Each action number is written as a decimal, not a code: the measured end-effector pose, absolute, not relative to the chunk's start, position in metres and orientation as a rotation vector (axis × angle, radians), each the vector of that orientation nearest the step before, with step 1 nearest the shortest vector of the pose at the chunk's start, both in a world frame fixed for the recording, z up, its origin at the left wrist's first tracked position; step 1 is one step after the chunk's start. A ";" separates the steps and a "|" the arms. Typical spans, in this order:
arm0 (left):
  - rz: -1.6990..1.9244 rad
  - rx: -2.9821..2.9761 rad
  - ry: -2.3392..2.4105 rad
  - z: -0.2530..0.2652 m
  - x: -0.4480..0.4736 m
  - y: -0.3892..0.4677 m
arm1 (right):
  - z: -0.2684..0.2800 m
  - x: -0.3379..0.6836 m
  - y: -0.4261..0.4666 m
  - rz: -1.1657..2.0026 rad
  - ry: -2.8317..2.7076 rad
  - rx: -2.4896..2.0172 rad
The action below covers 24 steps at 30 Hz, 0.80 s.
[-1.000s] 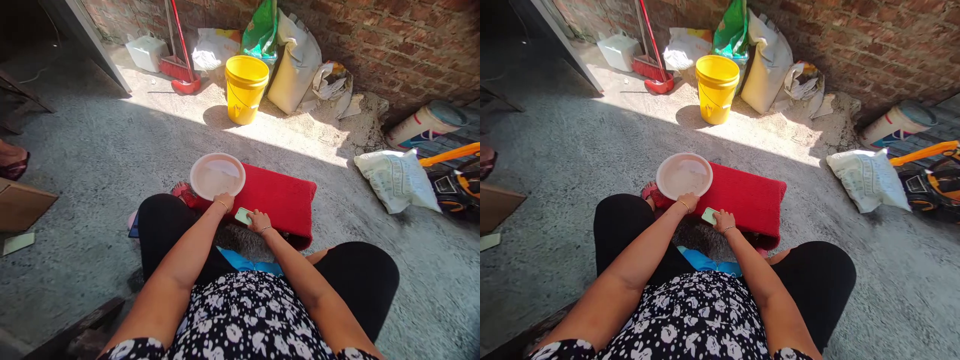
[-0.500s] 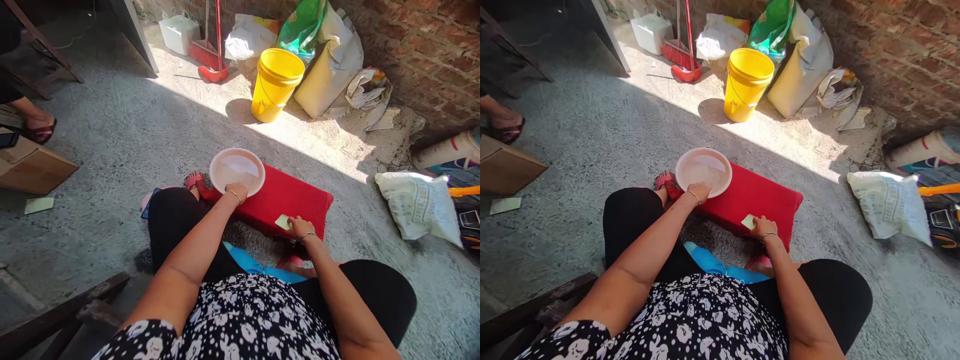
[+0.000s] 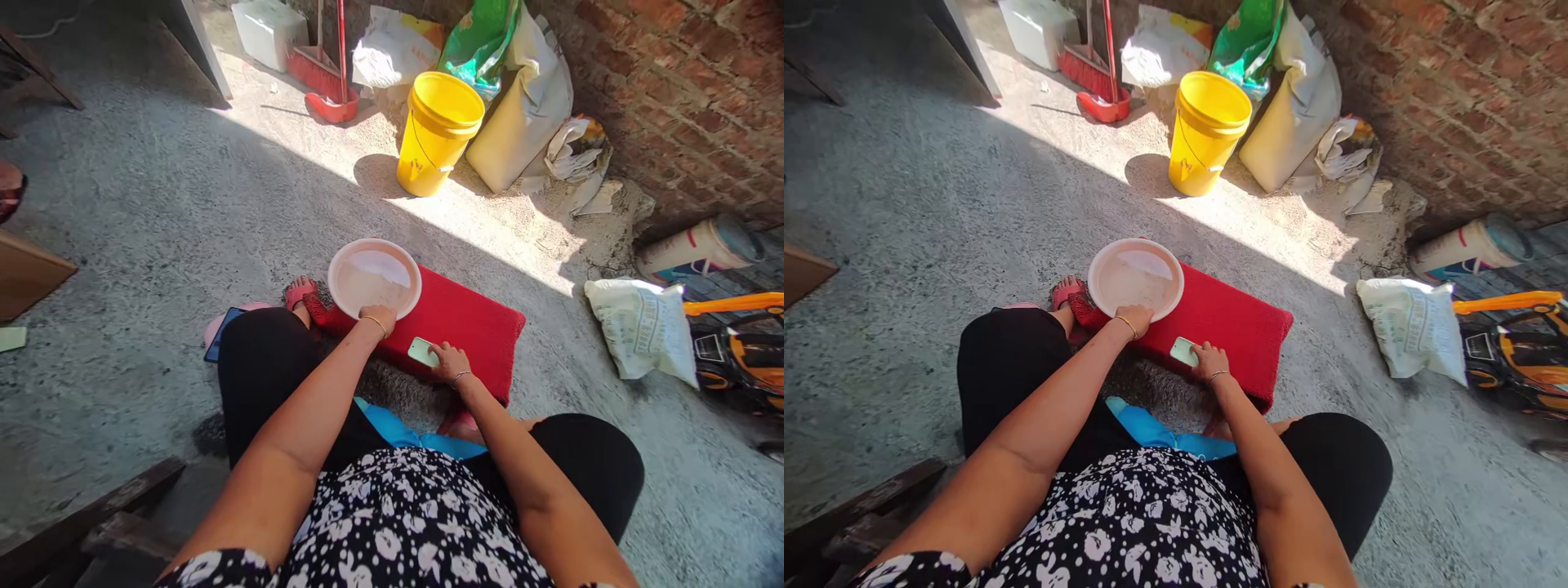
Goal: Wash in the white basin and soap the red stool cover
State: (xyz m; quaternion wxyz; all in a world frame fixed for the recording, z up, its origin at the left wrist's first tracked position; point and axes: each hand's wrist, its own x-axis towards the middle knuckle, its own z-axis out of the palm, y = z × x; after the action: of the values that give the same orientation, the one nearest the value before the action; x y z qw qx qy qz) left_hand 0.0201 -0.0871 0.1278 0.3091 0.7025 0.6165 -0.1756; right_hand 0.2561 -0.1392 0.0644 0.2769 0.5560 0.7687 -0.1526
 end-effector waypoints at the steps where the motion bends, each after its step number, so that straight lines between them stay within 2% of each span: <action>1: -0.458 1.857 1.624 0.127 0.022 -0.087 | 0.067 0.286 -0.142 -0.397 1.979 1.544; 5: -0.468 1.870 1.602 0.119 0.028 -0.086 | 0.083 0.383 -0.154 -0.345 1.620 1.691; 8: -0.488 1.889 1.602 0.111 0.029 -0.085 | 0.095 0.400 -0.154 -0.252 1.544 1.707; 11: -0.496 1.901 1.610 0.108 0.029 -0.086 | 0.101 0.362 -0.140 -0.220 1.706 1.699; 18: -0.541 1.917 1.615 0.117 0.028 -0.089 | 0.078 0.209 -0.096 -0.460 2.123 1.536; 21: -0.552 1.921 1.610 0.120 0.029 -0.088 | 0.064 0.206 -0.091 -0.509 2.132 1.534; 24: -0.547 1.926 1.602 0.121 0.032 -0.088 | 0.062 0.259 -0.097 -0.466 2.047 1.603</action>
State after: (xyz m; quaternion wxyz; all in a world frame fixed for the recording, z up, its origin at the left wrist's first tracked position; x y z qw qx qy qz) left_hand 0.0316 -0.0875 0.1207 0.2845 0.7200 0.5989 -0.2047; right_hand 0.2588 -0.0971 0.0624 0.2476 0.5880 0.7508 -0.1709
